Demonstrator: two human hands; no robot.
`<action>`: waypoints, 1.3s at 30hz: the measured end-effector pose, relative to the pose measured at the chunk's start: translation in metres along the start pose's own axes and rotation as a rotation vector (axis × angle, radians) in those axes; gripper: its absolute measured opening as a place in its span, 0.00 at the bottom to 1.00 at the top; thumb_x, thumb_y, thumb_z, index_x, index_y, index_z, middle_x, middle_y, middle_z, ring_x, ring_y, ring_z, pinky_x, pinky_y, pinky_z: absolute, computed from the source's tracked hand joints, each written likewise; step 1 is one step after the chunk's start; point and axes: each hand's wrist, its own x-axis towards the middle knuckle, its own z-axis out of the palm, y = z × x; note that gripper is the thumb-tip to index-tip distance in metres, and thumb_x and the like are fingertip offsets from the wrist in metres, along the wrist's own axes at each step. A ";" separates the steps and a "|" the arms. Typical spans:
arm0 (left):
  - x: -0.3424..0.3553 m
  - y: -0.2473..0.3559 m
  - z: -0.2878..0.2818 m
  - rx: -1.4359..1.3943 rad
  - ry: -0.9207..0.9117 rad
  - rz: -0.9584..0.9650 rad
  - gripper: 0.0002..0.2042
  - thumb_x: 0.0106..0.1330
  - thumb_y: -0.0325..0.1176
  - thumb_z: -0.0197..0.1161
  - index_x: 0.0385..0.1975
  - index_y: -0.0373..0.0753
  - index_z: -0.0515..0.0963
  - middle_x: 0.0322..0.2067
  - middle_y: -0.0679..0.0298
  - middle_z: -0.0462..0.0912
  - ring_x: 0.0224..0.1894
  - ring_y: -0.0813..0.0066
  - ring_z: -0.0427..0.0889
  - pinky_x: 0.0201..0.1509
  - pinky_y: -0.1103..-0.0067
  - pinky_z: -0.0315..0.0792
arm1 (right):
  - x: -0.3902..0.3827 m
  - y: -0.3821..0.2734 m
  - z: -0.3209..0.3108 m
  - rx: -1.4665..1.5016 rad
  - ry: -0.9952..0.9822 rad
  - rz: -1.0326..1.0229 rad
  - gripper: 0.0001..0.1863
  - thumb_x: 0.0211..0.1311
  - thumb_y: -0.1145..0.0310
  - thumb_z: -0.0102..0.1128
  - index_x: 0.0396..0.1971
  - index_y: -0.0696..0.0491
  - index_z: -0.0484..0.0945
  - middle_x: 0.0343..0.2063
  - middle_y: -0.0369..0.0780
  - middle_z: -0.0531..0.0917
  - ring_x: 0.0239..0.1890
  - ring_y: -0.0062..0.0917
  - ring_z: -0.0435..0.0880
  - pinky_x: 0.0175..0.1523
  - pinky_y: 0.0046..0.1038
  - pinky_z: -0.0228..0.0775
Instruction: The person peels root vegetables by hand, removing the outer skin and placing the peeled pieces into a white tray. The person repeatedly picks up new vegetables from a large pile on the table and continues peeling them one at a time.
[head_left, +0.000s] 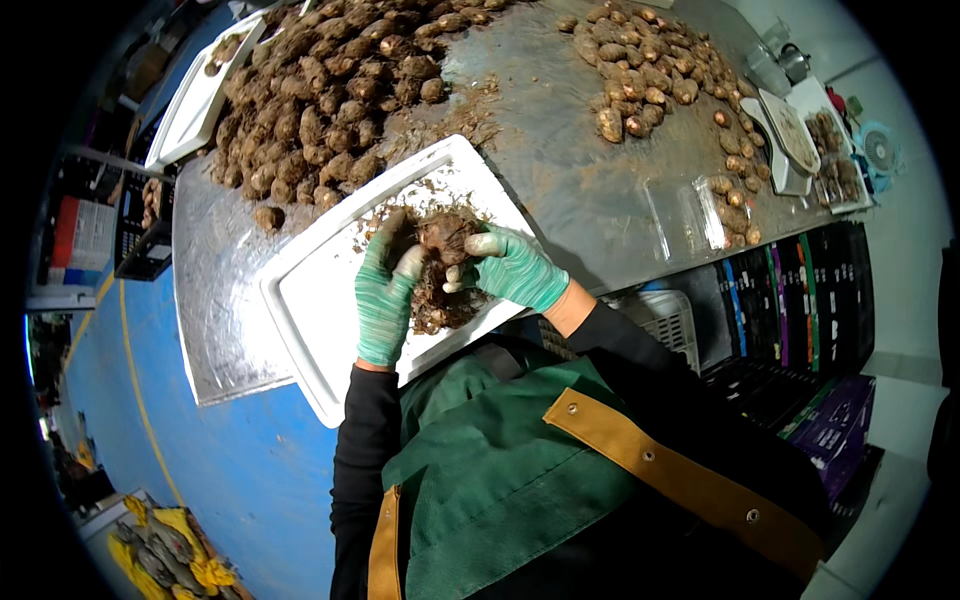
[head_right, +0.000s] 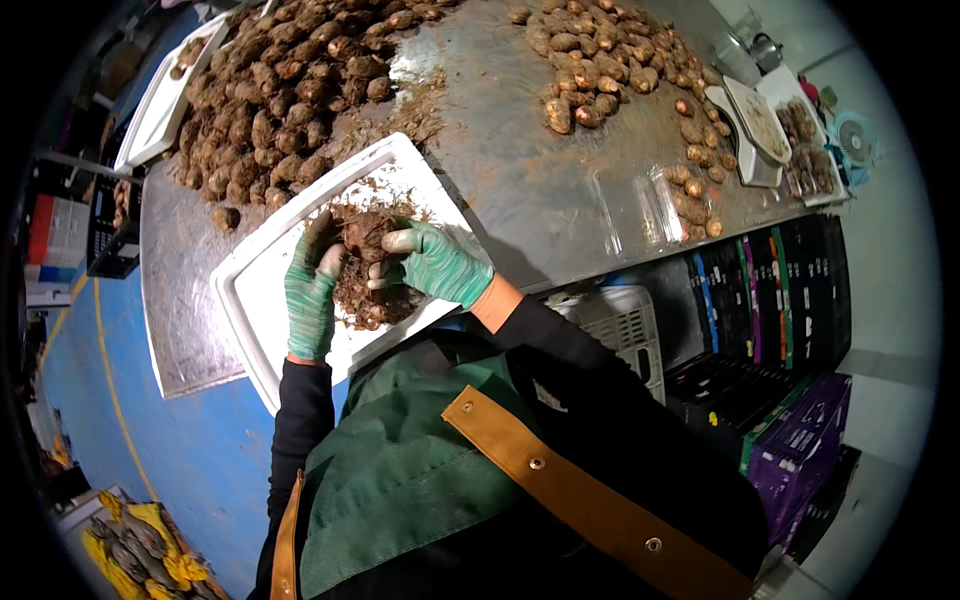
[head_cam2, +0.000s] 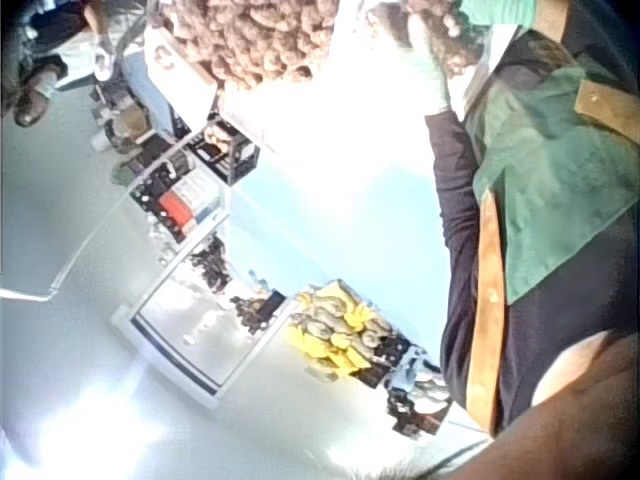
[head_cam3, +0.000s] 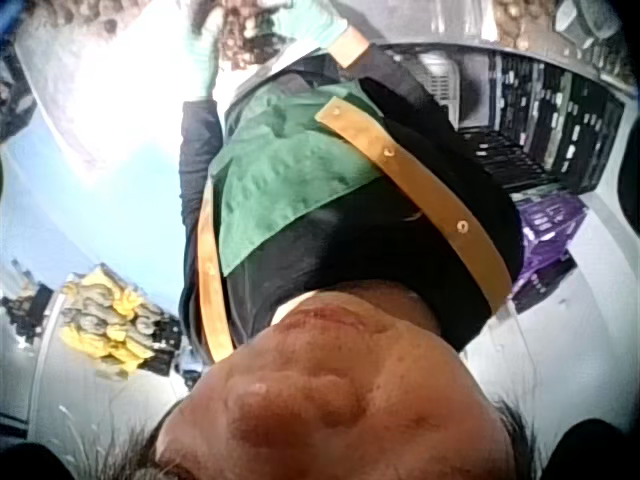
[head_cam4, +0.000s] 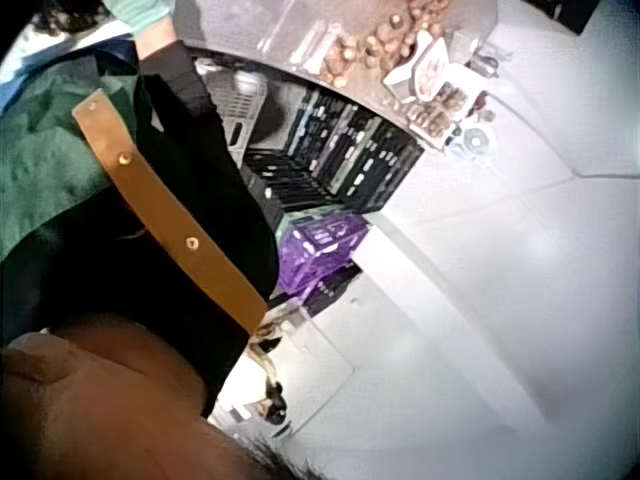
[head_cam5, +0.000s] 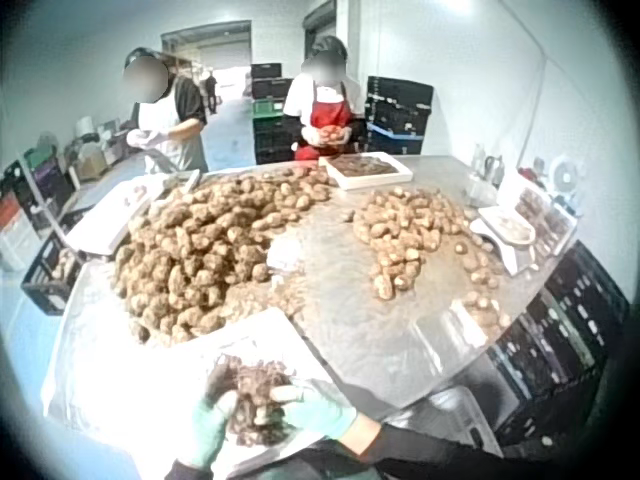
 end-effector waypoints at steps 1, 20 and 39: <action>0.000 0.004 -0.005 -0.028 -0.001 -0.071 0.23 0.61 0.37 0.60 0.54 0.33 0.67 0.50 0.59 0.73 0.50 0.76 0.71 0.53 0.79 0.67 | 0.002 0.005 -0.003 0.221 -0.038 0.077 0.19 0.59 0.70 0.50 0.51 0.59 0.68 0.39 0.44 0.78 0.38 0.35 0.81 0.46 0.41 0.75; 0.015 -0.029 -0.044 1.062 0.233 0.504 0.03 0.57 0.26 0.58 0.29 0.36 0.73 0.24 0.55 0.72 0.25 0.55 0.71 0.28 0.68 0.66 | 0.022 0.037 0.021 -0.307 0.013 -0.062 0.20 0.63 0.57 0.48 0.46 0.58 0.71 0.34 0.37 0.78 0.30 0.19 0.77 0.35 0.26 0.77; -0.018 -0.017 -0.021 0.835 0.084 0.509 0.10 0.46 0.26 0.64 0.29 0.36 0.75 0.26 0.58 0.73 0.28 0.61 0.73 0.35 0.72 0.68 | 0.038 0.035 0.016 0.029 0.190 -0.003 0.14 0.57 0.64 0.53 0.40 0.55 0.75 0.32 0.35 0.78 0.34 0.21 0.76 0.44 0.26 0.72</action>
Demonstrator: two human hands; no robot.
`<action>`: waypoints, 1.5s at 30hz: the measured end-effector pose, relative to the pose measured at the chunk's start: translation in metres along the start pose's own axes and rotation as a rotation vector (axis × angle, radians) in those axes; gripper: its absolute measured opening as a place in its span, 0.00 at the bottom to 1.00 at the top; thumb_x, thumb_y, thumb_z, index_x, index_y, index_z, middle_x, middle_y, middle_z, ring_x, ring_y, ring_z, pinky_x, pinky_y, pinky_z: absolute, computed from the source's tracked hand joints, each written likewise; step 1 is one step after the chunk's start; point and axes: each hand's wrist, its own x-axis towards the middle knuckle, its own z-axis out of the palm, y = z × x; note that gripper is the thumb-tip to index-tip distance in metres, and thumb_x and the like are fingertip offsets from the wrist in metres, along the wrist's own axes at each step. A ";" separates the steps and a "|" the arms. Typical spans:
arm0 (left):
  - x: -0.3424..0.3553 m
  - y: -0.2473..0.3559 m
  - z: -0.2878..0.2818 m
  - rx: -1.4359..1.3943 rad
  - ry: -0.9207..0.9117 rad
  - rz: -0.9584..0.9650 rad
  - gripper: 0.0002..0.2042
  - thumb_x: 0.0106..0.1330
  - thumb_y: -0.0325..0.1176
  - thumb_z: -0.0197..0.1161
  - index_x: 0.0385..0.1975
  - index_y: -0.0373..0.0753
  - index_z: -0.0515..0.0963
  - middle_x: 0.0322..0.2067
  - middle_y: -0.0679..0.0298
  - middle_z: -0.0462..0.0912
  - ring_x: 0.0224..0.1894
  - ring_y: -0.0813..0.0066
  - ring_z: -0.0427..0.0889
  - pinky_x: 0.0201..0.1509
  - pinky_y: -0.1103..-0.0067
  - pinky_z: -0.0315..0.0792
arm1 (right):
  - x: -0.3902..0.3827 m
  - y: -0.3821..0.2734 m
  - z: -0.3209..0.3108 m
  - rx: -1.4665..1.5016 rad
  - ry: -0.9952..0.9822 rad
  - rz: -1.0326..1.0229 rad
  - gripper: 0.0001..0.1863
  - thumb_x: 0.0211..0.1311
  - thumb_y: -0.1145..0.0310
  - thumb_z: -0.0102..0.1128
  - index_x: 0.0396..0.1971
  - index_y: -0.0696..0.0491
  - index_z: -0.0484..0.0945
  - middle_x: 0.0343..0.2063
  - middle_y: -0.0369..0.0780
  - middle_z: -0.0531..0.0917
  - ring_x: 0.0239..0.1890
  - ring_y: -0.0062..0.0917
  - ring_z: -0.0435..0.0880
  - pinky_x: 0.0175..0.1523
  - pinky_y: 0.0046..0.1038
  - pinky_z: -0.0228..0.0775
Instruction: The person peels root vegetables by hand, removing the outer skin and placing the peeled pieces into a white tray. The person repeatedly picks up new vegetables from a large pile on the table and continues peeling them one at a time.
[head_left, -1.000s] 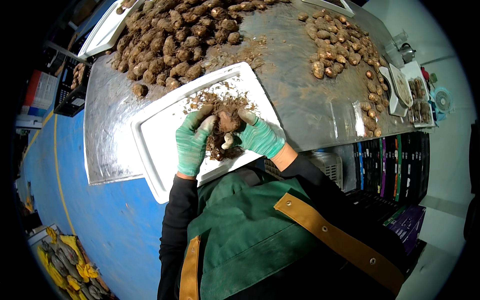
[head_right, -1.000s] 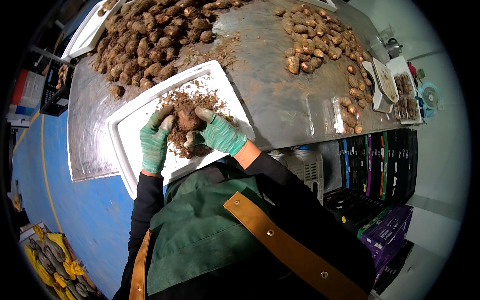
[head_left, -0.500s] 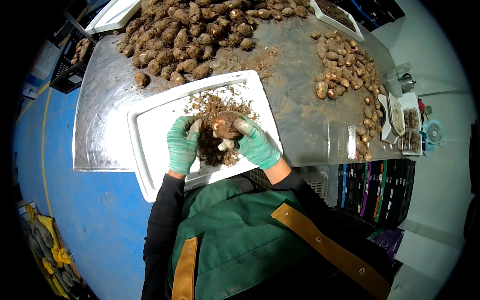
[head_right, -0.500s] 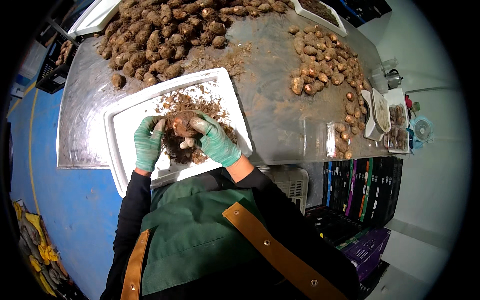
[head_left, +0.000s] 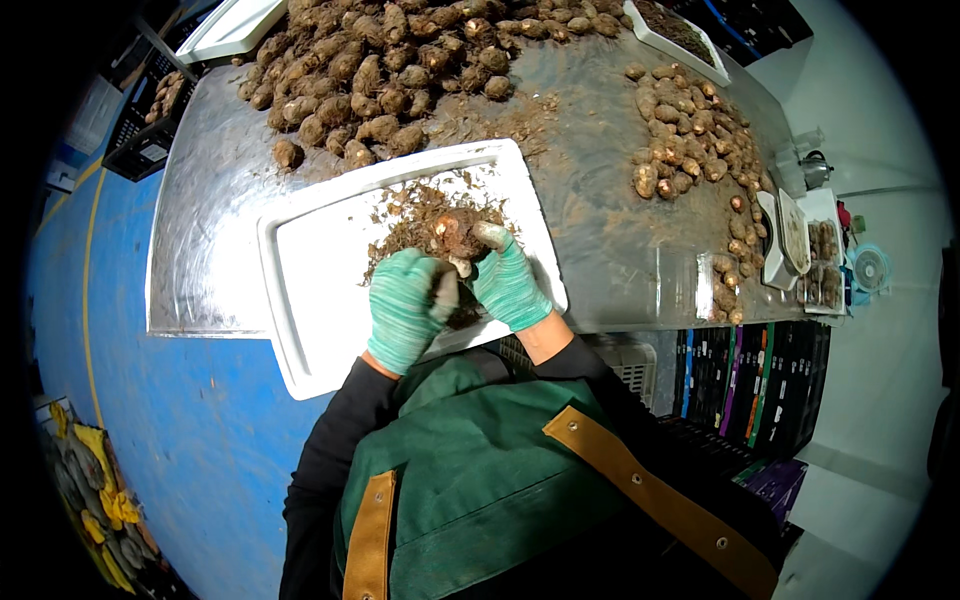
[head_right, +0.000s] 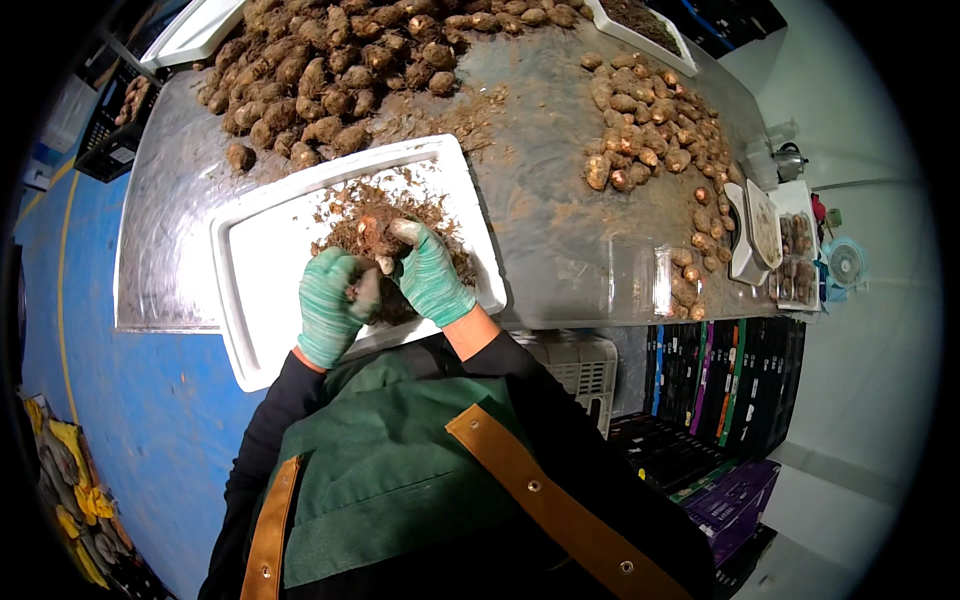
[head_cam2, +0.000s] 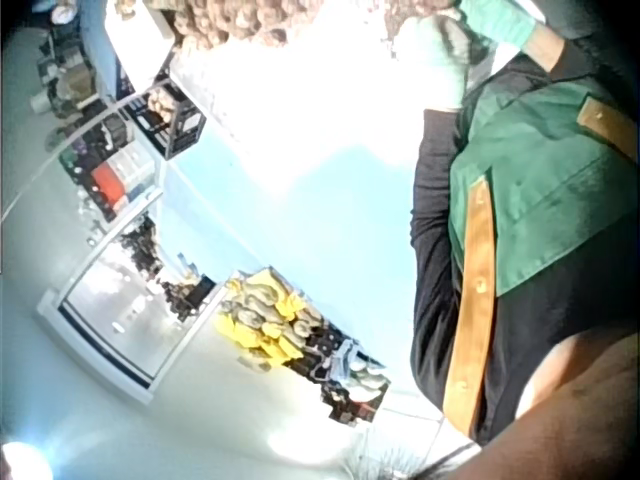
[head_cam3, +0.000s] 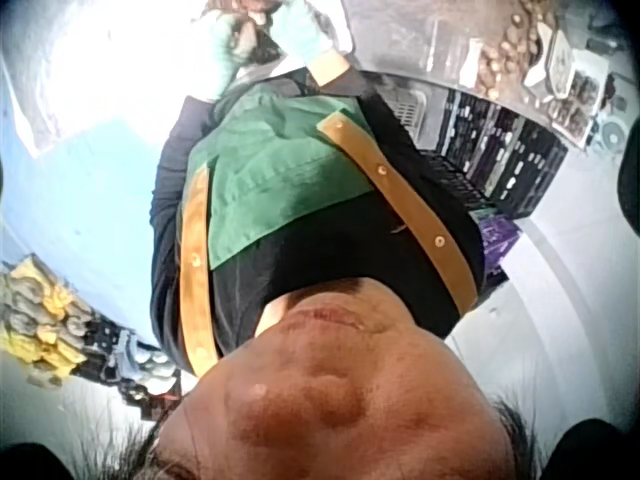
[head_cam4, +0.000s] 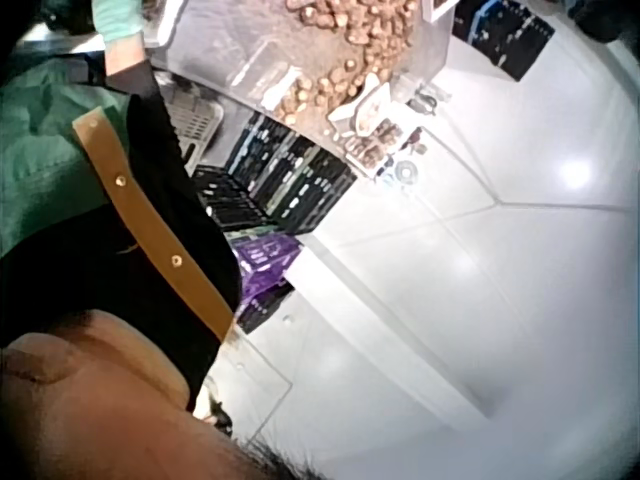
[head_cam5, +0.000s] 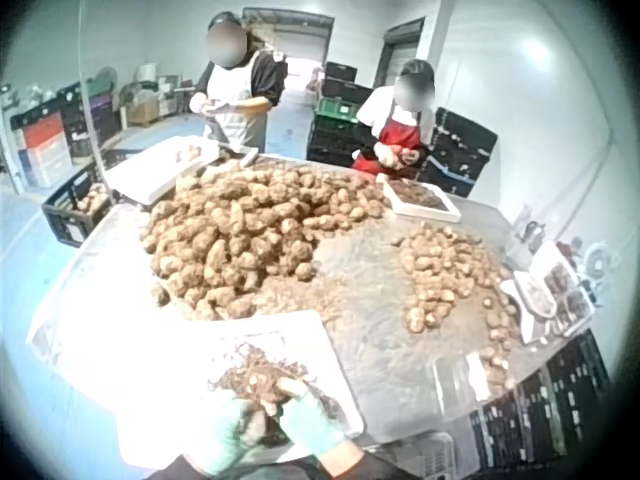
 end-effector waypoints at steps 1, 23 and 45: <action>-0.002 -0.004 0.002 -0.125 0.049 -0.136 0.08 0.50 0.26 0.63 0.30 0.36 0.75 0.25 0.59 0.74 0.27 0.65 0.73 0.33 0.74 0.68 | 0.000 -0.002 -0.002 0.040 -0.004 0.020 0.14 0.58 0.63 0.53 0.40 0.54 0.75 0.31 0.34 0.78 0.32 0.20 0.76 0.44 0.27 0.72; -0.002 -0.009 -0.010 -0.557 -0.108 -0.431 0.27 0.52 0.28 0.67 0.53 0.33 0.66 0.43 0.57 0.74 0.46 0.68 0.75 0.50 0.76 0.71 | 0.007 -0.010 -0.001 -1.163 -0.252 -0.282 0.28 0.55 0.56 0.59 0.51 0.60 0.68 0.43 0.47 0.76 0.44 0.33 0.77 0.49 0.30 0.68; -0.011 -0.019 0.009 -0.478 -0.027 -0.441 0.29 0.52 0.36 0.69 0.53 0.34 0.67 0.41 0.58 0.75 0.45 0.68 0.74 0.51 0.75 0.69 | 0.008 0.026 -0.029 -0.351 0.076 0.176 0.27 0.63 0.50 0.49 0.54 0.56 0.64 0.43 0.39 0.74 0.41 0.23 0.75 0.45 0.28 0.72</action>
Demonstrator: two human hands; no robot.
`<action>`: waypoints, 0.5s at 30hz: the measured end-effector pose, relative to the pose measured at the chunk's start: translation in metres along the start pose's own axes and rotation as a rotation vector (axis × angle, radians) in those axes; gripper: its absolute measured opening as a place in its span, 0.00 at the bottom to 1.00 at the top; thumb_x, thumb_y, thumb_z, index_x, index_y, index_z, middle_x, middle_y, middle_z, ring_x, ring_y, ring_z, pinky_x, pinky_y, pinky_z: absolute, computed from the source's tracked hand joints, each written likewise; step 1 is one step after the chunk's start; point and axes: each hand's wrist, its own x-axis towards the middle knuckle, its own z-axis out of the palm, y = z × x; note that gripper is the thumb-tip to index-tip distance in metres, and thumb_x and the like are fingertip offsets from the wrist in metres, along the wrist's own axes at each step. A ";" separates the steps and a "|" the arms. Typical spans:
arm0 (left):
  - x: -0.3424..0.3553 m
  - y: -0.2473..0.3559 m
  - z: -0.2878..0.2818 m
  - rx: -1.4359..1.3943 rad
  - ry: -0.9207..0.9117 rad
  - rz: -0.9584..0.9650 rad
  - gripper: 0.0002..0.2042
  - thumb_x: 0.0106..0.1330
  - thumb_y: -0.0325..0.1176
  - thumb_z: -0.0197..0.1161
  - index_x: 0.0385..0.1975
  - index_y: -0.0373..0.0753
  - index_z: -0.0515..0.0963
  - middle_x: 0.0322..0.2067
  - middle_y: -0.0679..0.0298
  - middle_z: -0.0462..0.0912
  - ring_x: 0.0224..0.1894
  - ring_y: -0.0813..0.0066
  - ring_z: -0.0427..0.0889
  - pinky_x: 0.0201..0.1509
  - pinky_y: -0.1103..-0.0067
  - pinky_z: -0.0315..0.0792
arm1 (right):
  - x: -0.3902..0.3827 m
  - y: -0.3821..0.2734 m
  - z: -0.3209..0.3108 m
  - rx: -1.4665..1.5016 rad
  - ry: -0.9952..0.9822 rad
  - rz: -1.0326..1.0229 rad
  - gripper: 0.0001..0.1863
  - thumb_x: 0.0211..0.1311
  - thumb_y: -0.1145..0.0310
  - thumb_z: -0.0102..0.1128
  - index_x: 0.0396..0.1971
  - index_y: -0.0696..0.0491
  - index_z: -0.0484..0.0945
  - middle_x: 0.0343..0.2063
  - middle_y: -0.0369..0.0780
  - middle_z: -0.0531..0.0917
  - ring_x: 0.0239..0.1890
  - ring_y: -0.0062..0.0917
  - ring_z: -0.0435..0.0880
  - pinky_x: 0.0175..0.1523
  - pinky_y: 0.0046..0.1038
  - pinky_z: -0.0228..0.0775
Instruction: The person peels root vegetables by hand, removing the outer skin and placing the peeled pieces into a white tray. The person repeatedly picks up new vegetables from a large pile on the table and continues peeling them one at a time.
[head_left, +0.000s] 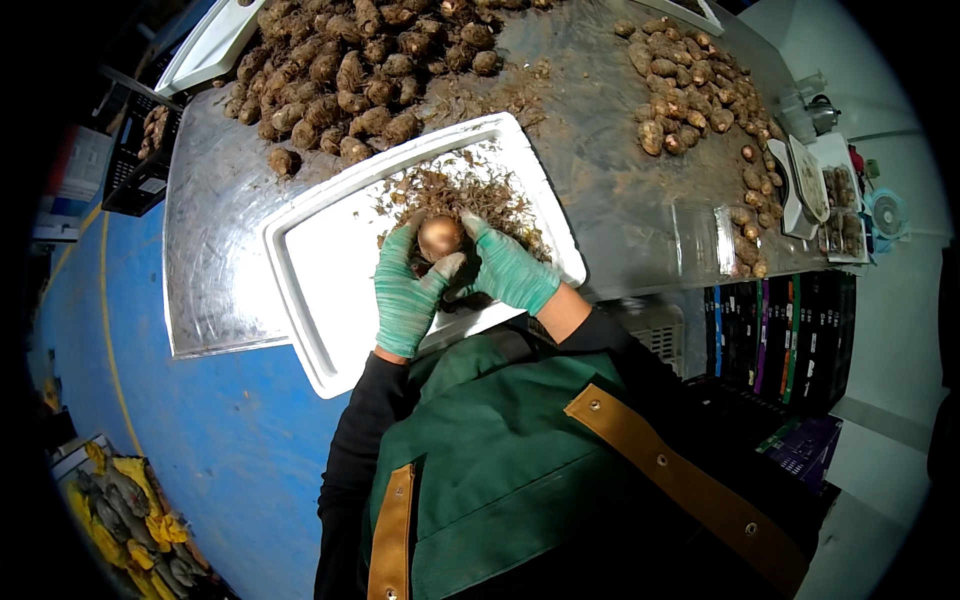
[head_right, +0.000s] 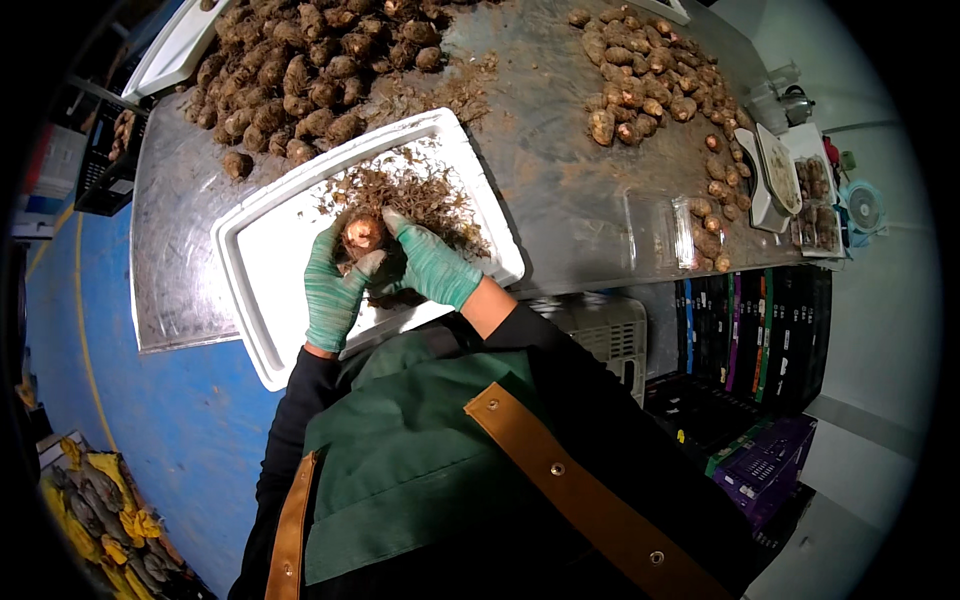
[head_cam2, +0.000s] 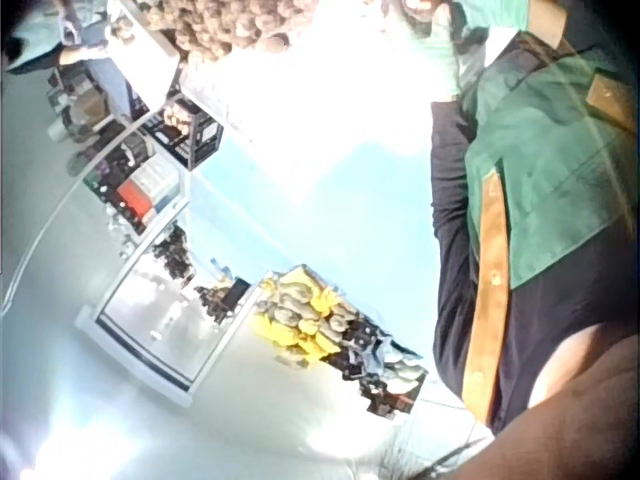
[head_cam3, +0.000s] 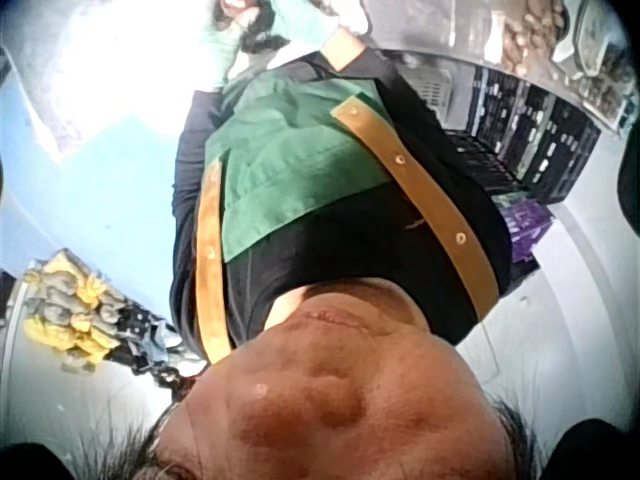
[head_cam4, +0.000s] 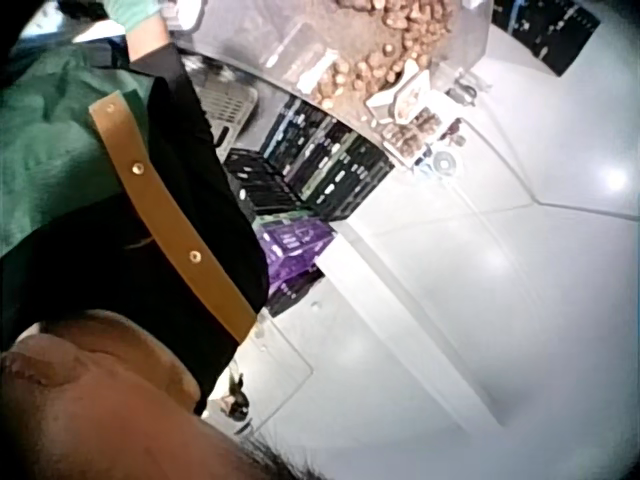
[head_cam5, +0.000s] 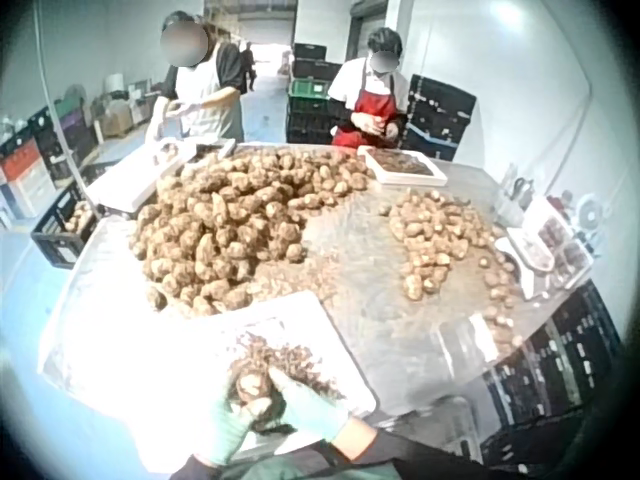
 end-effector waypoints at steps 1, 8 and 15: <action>0.002 0.003 0.002 0.058 -0.004 0.063 0.29 0.52 0.35 0.69 0.54 0.35 0.67 0.41 0.59 0.75 0.44 0.68 0.74 0.51 0.76 0.69 | 0.013 0.026 -0.022 -0.100 -0.046 -0.122 0.28 0.63 0.53 0.49 0.56 0.55 0.61 0.46 0.40 0.72 0.44 0.24 0.75 0.46 0.29 0.73; 0.007 0.009 -0.004 -0.197 0.181 -0.069 0.10 0.61 0.29 0.59 0.40 0.32 0.78 0.31 0.65 0.79 0.35 0.79 0.75 0.40 0.83 0.70 | -0.018 -0.005 0.015 0.319 -0.076 -0.085 0.25 0.60 0.67 0.56 0.55 0.56 0.61 0.47 0.38 0.71 0.47 0.26 0.74 0.41 0.32 0.79; 0.020 0.002 -0.020 -0.284 0.022 -0.200 0.20 0.61 0.39 0.60 0.48 0.33 0.72 0.42 0.59 0.77 0.43 0.75 0.74 0.48 0.79 0.69 | -0.028 -0.033 0.031 -0.122 0.087 -0.228 0.17 0.61 0.62 0.55 0.45 0.55 0.68 0.40 0.33 0.72 0.42 0.20 0.74 0.38 0.26 0.78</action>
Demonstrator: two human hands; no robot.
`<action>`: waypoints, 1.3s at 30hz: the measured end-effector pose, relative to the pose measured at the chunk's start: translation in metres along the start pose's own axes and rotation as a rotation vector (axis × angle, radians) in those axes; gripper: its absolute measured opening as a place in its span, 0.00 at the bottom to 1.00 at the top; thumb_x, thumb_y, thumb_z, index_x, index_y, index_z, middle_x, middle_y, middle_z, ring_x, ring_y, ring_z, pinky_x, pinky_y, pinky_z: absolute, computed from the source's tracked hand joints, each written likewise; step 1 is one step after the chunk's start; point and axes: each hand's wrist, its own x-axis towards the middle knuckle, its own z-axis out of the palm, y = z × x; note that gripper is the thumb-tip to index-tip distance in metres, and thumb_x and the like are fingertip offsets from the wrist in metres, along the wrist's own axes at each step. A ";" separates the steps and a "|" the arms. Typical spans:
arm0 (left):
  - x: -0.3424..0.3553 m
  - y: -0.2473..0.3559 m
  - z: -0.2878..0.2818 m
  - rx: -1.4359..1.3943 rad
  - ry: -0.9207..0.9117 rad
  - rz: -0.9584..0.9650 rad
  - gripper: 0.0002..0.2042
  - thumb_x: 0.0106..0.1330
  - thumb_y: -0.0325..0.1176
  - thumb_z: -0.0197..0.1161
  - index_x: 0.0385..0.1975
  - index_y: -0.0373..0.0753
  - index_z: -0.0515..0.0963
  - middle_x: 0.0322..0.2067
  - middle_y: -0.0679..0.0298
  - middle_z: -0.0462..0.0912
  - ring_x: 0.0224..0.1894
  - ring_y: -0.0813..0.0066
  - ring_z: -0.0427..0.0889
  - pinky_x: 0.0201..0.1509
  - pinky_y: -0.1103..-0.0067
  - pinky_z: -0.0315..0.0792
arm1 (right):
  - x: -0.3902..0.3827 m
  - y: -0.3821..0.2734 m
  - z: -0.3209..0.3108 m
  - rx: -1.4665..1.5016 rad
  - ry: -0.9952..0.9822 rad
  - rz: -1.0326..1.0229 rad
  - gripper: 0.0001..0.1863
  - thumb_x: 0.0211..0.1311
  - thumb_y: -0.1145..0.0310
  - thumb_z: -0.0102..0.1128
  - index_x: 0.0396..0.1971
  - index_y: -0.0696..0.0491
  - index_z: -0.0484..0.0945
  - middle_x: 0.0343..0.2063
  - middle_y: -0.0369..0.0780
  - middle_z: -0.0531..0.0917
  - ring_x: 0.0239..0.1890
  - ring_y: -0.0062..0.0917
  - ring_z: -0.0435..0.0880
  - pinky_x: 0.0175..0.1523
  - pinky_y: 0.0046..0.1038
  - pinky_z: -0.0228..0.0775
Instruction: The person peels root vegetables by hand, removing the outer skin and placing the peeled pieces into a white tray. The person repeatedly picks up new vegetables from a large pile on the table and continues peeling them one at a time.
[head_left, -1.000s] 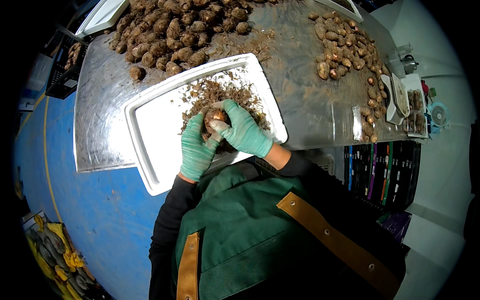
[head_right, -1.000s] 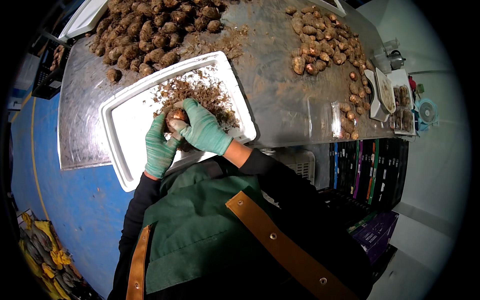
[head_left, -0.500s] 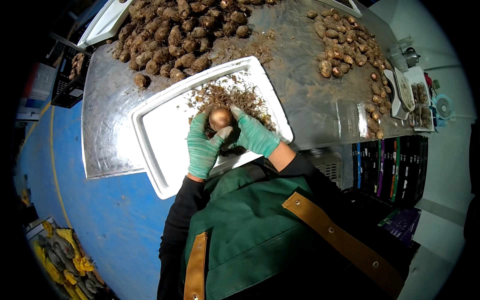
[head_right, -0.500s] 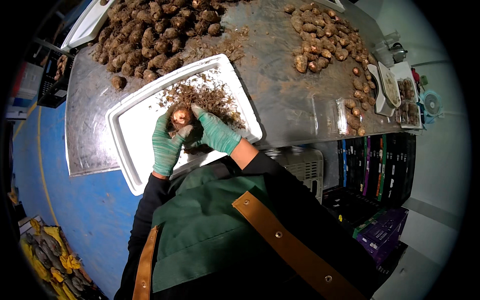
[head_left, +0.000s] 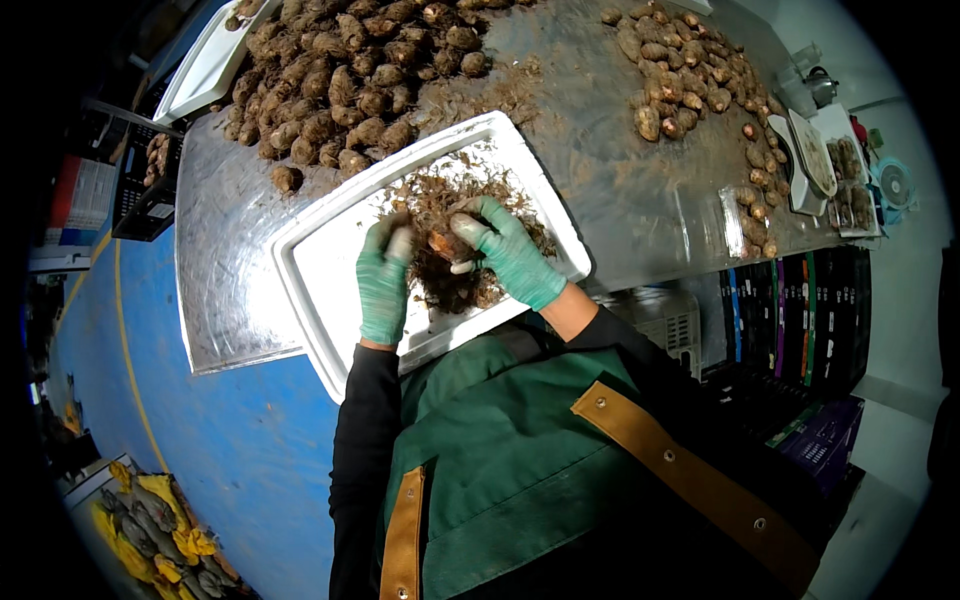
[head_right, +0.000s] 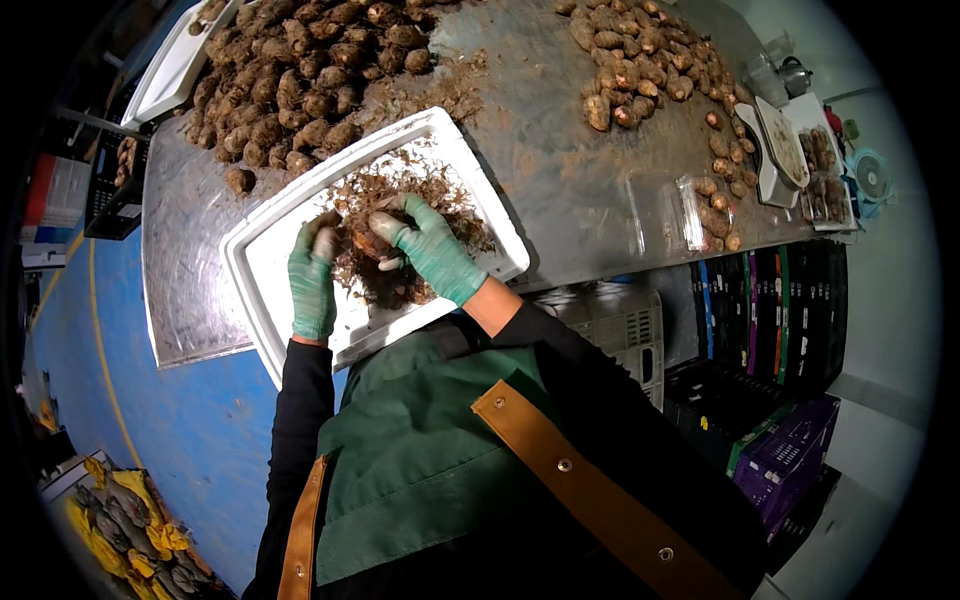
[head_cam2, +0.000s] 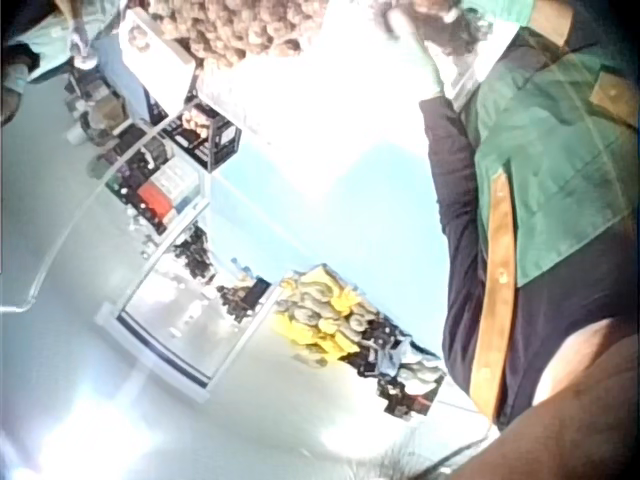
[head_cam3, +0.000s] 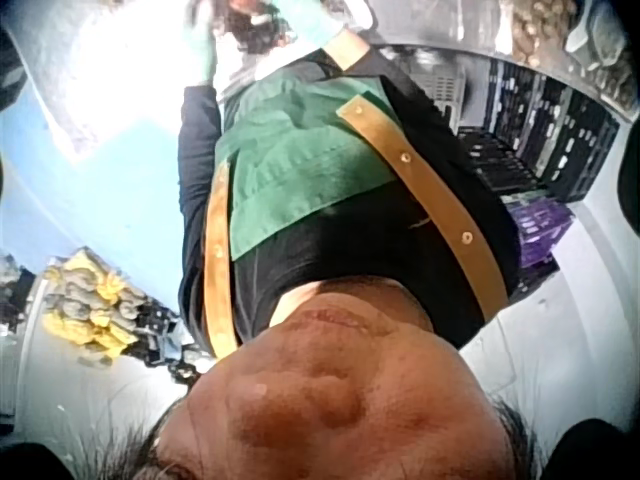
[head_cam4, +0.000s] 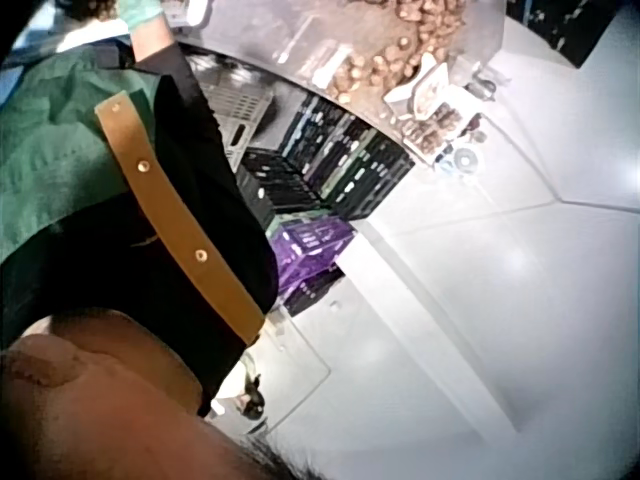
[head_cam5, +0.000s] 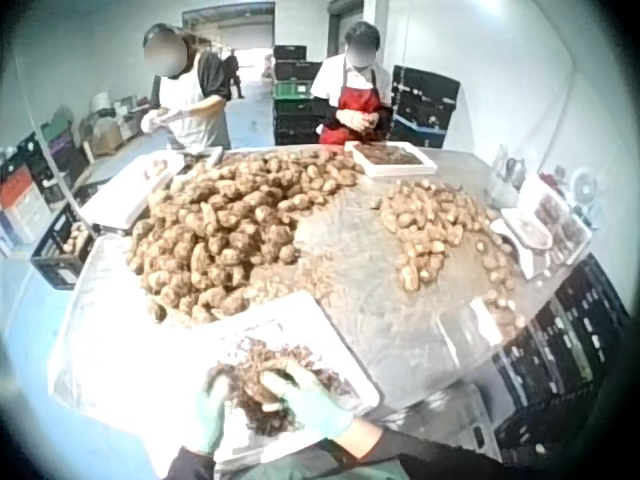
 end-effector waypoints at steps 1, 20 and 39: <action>-0.004 0.014 0.014 0.056 -0.092 0.037 0.21 0.60 0.40 0.61 0.50 0.33 0.71 0.46 0.58 0.74 0.47 0.74 0.73 0.50 0.78 0.68 | 0.005 0.007 -0.005 -0.241 0.016 -0.159 0.15 0.63 0.61 0.52 0.44 0.53 0.69 0.38 0.33 0.74 0.40 0.18 0.74 0.34 0.23 0.76; -0.002 0.005 0.025 -0.246 -0.132 -0.080 0.20 0.62 0.40 0.59 0.48 0.31 0.72 0.42 0.59 0.78 0.42 0.76 0.75 0.49 0.80 0.69 | 0.006 0.005 -0.003 -0.331 0.038 -0.371 0.16 0.60 0.63 0.56 0.43 0.58 0.71 0.37 0.37 0.75 0.41 0.18 0.72 0.48 0.23 0.66; 0.019 -0.020 -0.010 -0.184 0.197 -0.284 0.19 0.61 0.43 0.59 0.43 0.32 0.75 0.32 0.62 0.79 0.35 0.75 0.77 0.42 0.80 0.72 | 0.004 -0.001 -0.012 -0.440 -0.030 -0.397 0.27 0.53 0.62 0.64 0.52 0.56 0.67 0.47 0.38 0.72 0.51 0.24 0.69 0.57 0.26 0.60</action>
